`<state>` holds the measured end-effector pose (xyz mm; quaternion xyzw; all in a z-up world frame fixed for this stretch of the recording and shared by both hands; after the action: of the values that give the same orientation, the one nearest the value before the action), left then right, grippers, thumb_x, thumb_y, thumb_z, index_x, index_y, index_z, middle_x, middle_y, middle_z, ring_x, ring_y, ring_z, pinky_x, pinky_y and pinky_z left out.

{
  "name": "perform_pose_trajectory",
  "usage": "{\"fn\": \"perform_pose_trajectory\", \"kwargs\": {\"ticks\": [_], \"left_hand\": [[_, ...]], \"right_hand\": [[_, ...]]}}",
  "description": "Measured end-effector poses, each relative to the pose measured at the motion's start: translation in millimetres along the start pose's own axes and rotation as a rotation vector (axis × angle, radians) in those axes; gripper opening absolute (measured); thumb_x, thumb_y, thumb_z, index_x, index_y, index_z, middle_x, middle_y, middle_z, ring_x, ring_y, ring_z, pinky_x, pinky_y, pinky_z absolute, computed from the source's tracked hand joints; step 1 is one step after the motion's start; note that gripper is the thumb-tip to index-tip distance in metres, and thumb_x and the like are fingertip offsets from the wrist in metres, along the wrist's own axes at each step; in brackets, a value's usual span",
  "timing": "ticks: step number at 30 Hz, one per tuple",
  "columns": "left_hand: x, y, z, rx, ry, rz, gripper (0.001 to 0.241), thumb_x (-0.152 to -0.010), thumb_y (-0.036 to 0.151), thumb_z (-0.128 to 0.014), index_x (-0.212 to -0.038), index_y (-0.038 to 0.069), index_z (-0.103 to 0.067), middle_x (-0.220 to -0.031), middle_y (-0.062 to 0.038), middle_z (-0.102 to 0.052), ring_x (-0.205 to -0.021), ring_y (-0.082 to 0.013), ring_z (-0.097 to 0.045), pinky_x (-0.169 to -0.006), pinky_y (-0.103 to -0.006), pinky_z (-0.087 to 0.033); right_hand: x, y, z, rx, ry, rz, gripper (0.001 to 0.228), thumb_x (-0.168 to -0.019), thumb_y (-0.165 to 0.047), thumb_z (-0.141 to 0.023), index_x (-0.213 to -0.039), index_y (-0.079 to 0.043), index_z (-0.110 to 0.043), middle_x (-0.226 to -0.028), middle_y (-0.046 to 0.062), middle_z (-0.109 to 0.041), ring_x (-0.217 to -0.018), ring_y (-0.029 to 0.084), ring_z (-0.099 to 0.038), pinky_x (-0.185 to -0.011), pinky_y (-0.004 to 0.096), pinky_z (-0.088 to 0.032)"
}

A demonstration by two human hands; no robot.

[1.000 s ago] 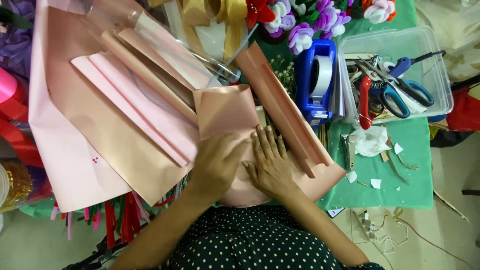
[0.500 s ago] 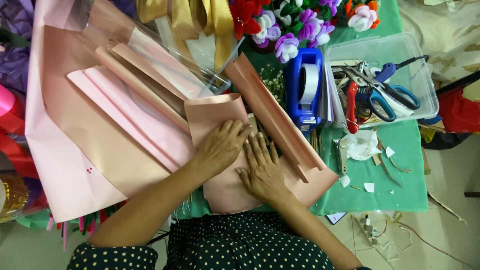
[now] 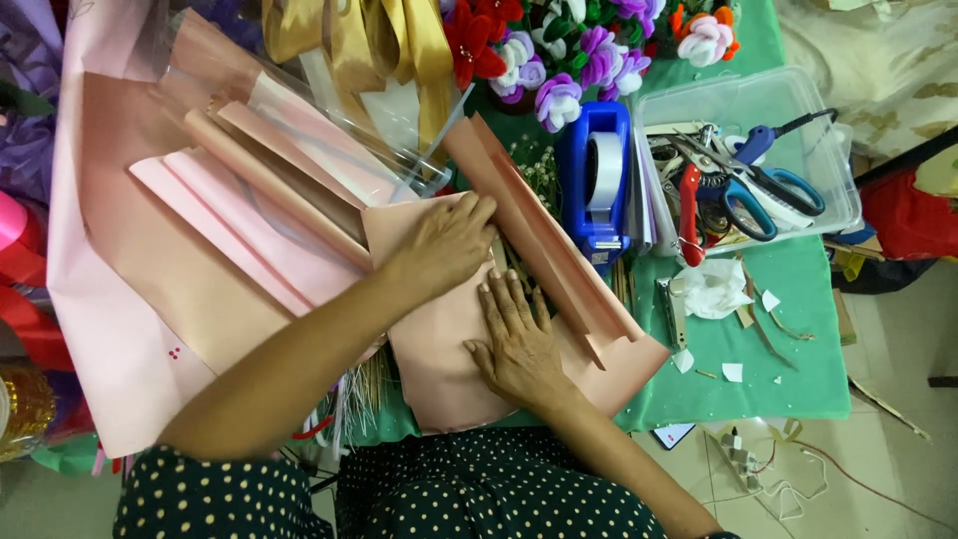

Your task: The person folds a sheet of pink paper in half and uses a yellow utility knife to cut it into two pieces. They then fold one of the cut pieces in half again and staple it with a stapler.

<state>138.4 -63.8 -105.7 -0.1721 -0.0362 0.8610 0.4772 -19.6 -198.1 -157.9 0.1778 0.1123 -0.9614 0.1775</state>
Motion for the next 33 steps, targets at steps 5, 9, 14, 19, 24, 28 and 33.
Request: {"fn": "perform_pose_trajectory", "kwargs": {"ticks": [5, 9, 14, 19, 24, 28, 33], "left_hand": [[-45.9, -28.1, -20.6, 0.016, -0.18, -0.139, 0.031, -0.077, 0.043, -0.078, -0.091, 0.015, -0.077, -0.108, -0.004, -0.058, -0.108, -0.0275, -0.051, -0.09, -0.0478, -0.04], [-70.3, -32.5, -35.9, 0.119, -0.478, -0.059, 0.04, -0.078, 0.038, -0.083, -0.105, 0.01, -0.076, -0.108, -0.008, -0.071, -0.11, -0.0329, -0.062, -0.102, -0.0729, -0.029], [-70.6, -32.8, 20.1, 0.121, -0.526, -0.007, 0.019, -0.087, 0.021, -0.07, -0.1, 0.01, -0.078, -0.102, -0.01, -0.075, -0.107, -0.0343, -0.066, -0.1, -0.0685, -0.034], [-61.9, -50.8, 28.1, 0.237, -0.454, 0.079, 0.021, -0.094, 0.027, -0.061, -0.092, 0.015, -0.078, -0.097, -0.009, -0.074, -0.107, -0.0283, -0.065, -0.108, -0.0531, -0.033], [-59.5, -60.7, 45.8, 0.365, -0.385, 0.177, 0.029, -0.106, 0.03, -0.05, -0.094, 0.02, -0.074, -0.089, -0.004, -0.072, -0.1, -0.0269, -0.065, -0.105, -0.0452, -0.036], [-64.4, -74.9, 9.6, 0.184, -0.328, 0.076, 0.01, -0.084, 0.02, -0.067, -0.079, 0.026, -0.072, -0.08, 0.006, -0.073, -0.09, -0.0224, -0.072, -0.082, -0.048, -0.046], [-59.7, -85.1, 53.1, 0.78, -0.473, 0.33, 0.058, -0.1, 0.061, -0.047, -0.13, 0.015, -0.064, -0.121, -0.017, -0.071, -0.12, -0.0385, -0.064, -0.096, -0.052, -0.051]], "right_hand": [[1.0, -0.9, -0.2, -0.006, -0.007, -0.004, 0.075, -0.103, -0.056, -0.04, -0.16, -0.008, -0.033, -0.169, 0.016, -0.024, -0.157, 0.036, -0.017, -0.122, 0.057, -0.012], [1.6, -1.7, -0.3, -0.03, 0.023, -0.016, 0.075, -0.102, -0.055, -0.043, -0.16, -0.008, -0.034, -0.169, 0.015, -0.026, -0.158, 0.034, -0.018, -0.123, 0.055, -0.009], [1.0, -1.2, -0.5, -0.043, 0.033, -0.014, 0.075, -0.102, -0.056, -0.041, -0.161, -0.009, -0.032, -0.169, 0.015, -0.025, -0.158, 0.034, -0.018, -0.123, 0.055, -0.009], [-0.9, -2.4, 3.8, -0.021, 0.034, -0.004, 0.074, -0.102, -0.055, -0.04, -0.158, -0.008, -0.035, -0.167, 0.017, -0.028, -0.156, 0.036, -0.023, -0.12, 0.056, -0.019], [-0.7, -0.7, 3.9, -0.025, 0.011, 0.002, 0.075, -0.103, -0.056, -0.041, -0.159, -0.007, -0.035, -0.168, 0.017, -0.028, -0.156, 0.035, -0.021, -0.12, 0.056, -0.018], [-1.3, -1.5, 5.2, -0.03, -0.014, -0.013, 0.074, -0.103, -0.056, -0.04, -0.159, -0.008, -0.034, -0.168, 0.016, -0.028, -0.157, 0.034, -0.02, -0.121, 0.056, -0.018], [0.2, 1.0, 4.1, -0.026, 0.02, 0.014, 0.073, -0.104, -0.054, -0.038, -0.16, -0.007, -0.032, -0.17, 0.016, -0.022, -0.157, 0.035, -0.017, -0.121, 0.055, -0.016]]}}
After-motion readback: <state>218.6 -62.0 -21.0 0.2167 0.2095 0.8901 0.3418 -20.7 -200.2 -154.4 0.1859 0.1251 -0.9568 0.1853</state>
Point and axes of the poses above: each hand's wrist, its own x-axis away from the middle knuckle, its own z-axis out of the back of the hand, y = z × x, the point moved 1 cm from there along -x, towards the middle knuckle
